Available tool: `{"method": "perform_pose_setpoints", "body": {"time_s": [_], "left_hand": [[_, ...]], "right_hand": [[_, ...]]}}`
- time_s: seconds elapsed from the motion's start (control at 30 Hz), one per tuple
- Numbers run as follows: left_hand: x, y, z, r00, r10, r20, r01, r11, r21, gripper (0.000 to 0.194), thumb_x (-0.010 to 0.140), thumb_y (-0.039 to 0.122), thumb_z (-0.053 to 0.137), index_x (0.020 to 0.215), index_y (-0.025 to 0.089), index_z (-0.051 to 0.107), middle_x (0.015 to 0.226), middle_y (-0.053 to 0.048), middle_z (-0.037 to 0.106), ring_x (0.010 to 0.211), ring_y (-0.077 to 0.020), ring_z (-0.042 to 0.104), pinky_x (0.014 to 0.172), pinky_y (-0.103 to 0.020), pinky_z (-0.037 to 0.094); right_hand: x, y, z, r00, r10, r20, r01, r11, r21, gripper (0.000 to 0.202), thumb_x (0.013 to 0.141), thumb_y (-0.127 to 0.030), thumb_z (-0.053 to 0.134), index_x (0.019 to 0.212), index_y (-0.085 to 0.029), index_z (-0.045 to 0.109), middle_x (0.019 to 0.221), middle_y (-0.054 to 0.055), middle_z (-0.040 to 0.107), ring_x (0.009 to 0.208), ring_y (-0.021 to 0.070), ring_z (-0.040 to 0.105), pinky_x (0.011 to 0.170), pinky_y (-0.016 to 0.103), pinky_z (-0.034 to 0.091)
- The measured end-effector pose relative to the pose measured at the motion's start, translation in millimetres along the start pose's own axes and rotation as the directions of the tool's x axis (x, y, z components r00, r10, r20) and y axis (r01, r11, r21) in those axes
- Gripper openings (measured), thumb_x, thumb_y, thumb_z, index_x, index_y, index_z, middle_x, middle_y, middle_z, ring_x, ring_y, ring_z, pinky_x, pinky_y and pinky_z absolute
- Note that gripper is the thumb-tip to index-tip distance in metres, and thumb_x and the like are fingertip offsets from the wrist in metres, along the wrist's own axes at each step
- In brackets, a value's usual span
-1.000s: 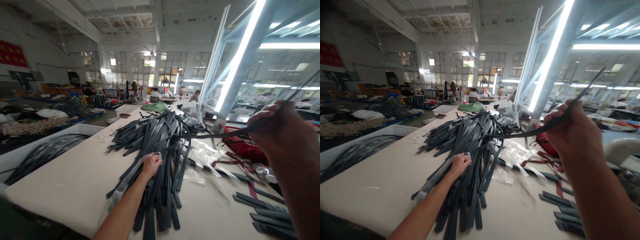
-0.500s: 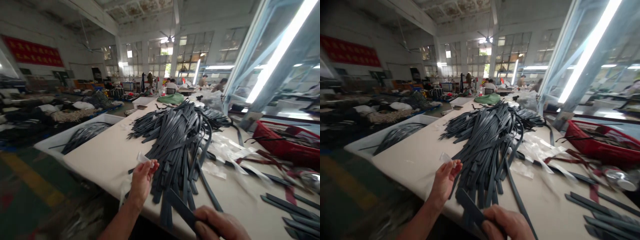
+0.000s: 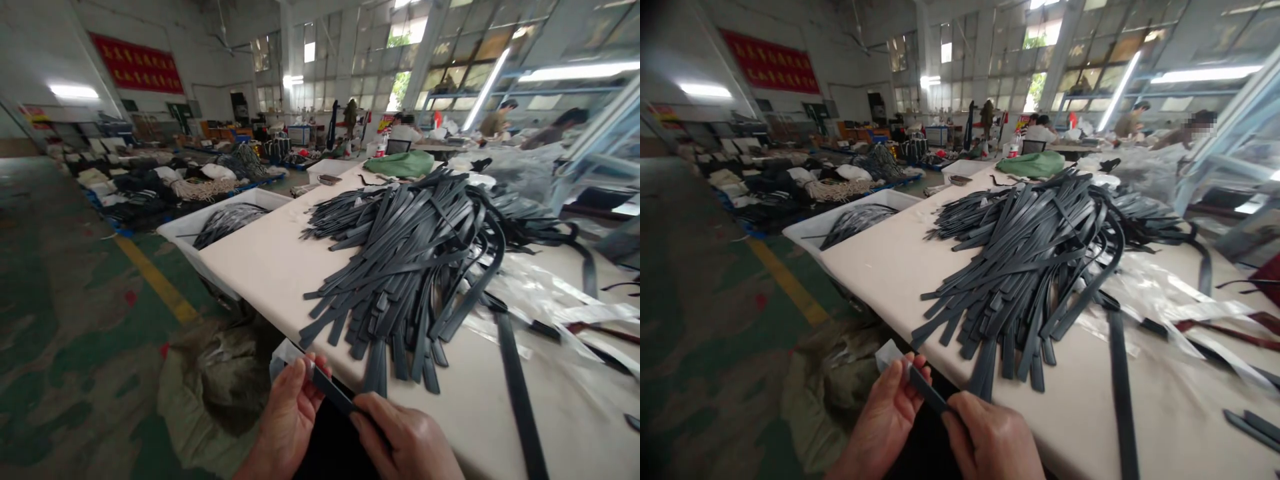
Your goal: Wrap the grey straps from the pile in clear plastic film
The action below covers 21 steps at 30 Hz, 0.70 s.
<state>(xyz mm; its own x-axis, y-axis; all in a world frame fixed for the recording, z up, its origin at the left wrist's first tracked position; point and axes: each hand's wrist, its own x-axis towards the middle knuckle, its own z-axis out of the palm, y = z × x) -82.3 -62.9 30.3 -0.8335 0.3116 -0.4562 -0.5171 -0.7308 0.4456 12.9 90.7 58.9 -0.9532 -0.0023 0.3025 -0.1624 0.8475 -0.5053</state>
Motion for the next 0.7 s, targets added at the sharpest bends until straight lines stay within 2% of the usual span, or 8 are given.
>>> {"method": "perform_pose_setpoints", "body": {"time_s": [0.17,0.27,0.33,0.4,0.5,0.6,0.67,0.7], "left_hand": [[-11,-17,-10.8,0.996,-0.089,0.003,0.089,0.995,0.055,0.04,0.051,0.035,0.096,0.079,0.015,0.076,0.085,-0.009,0.077,0.08,-0.0201,0.072,0.075,-0.028,0.06],[-15,-24,-19.5,0.988,-0.157,0.0,0.157,0.984,0.08,0.037,0.06,0.036,0.092,0.085,0.014,0.075,0.09,-0.011,0.077,0.083,-0.021,0.072,0.074,-0.028,0.059],[-13,-20,-24.5,0.983,-0.168,-0.078,0.171,0.985,0.036,0.023,0.074,0.03,0.084,0.087,0.014,0.074,0.092,-0.011,0.077,0.085,-0.0197,0.072,0.076,-0.028,0.059],[-10,-11,-28.0,0.972,-0.148,-0.184,0.146,0.989,-0.026,0.008,0.086,0.023,0.071,0.089,0.016,0.073,0.094,-0.009,0.077,0.086,-0.0175,0.072,0.076,-0.027,0.058],[-11,-4,-29.8,0.96,-0.131,-0.246,0.114,0.99,-0.079,0.012,0.093,0.021,0.061,0.091,0.018,0.072,0.097,-0.007,0.077,0.09,-0.0169,0.072,0.074,-0.026,0.058],[-18,-16,-28.0,0.972,-0.222,-0.071,0.216,0.973,-0.085,0.013,0.088,0.027,0.069,0.094,0.016,0.073,0.095,-0.008,0.078,0.084,-0.0169,0.072,0.07,-0.025,0.057],[-22,-24,-25.8,0.956,-0.282,0.081,0.287,0.956,-0.068,0.024,0.08,0.033,0.078,0.094,0.014,0.074,0.092,-0.008,0.078,0.08,-0.0162,0.072,0.069,-0.024,0.056],[-22,-25,-24.6,0.951,-0.288,0.11,0.297,0.952,-0.07,0.028,0.077,0.034,0.081,0.094,0.014,0.074,0.092,-0.008,0.078,0.081,-0.0162,0.072,0.071,-0.024,0.056]], "right_hand": [[2,-2,13,0.997,0.031,0.064,-0.033,0.999,0.026,0.021,0.097,-0.026,0.043,0.083,-0.024,0.059,0.067,-0.002,0.069,0.055,0.0144,0.067,0.05,0.022,0.04],[7,-4,8,0.982,0.086,0.169,-0.092,0.995,0.028,0.019,0.094,-0.023,0.047,0.08,-0.024,0.059,0.072,-0.002,0.072,0.062,0.0165,0.071,0.053,0.022,0.042],[6,-2,-2,0.951,0.111,0.289,-0.13,0.99,0.046,0.012,0.087,-0.02,0.055,0.094,-0.027,0.062,0.075,-0.003,0.073,0.065,0.0176,0.072,0.053,0.022,0.043],[3,2,-14,0.929,0.091,0.359,-0.123,0.99,0.066,0.037,0.081,-0.017,0.059,0.116,-0.03,0.059,0.074,-0.005,0.074,0.063,0.0179,0.072,0.051,0.022,0.045],[2,6,-20,0.955,0.012,0.298,-0.032,0.998,0.061,0.047,0.085,-0.017,0.056,0.129,-0.031,0.052,0.073,-0.004,0.075,0.06,0.0195,0.073,0.049,0.024,0.048],[10,0,-13,0.976,-0.054,0.213,0.052,0.999,0.012,0.044,0.088,-0.018,0.052,0.13,-0.031,0.052,0.084,-0.001,0.078,0.064,0.0225,0.075,0.049,0.025,0.054],[17,-5,-12,0.984,-0.079,0.161,0.085,0.996,-0.035,0.046,0.087,-0.018,0.053,0.131,-0.031,0.053,0.087,0.0,0.079,0.062,0.023,0.075,0.046,0.025,0.055],[19,-6,-15,0.985,-0.099,0.14,0.106,0.994,-0.041,0.047,0.087,-0.02,0.054,0.133,-0.03,0.052,0.087,0.001,0.079,0.06,0.023,0.075,0.045,0.025,0.055]]}}
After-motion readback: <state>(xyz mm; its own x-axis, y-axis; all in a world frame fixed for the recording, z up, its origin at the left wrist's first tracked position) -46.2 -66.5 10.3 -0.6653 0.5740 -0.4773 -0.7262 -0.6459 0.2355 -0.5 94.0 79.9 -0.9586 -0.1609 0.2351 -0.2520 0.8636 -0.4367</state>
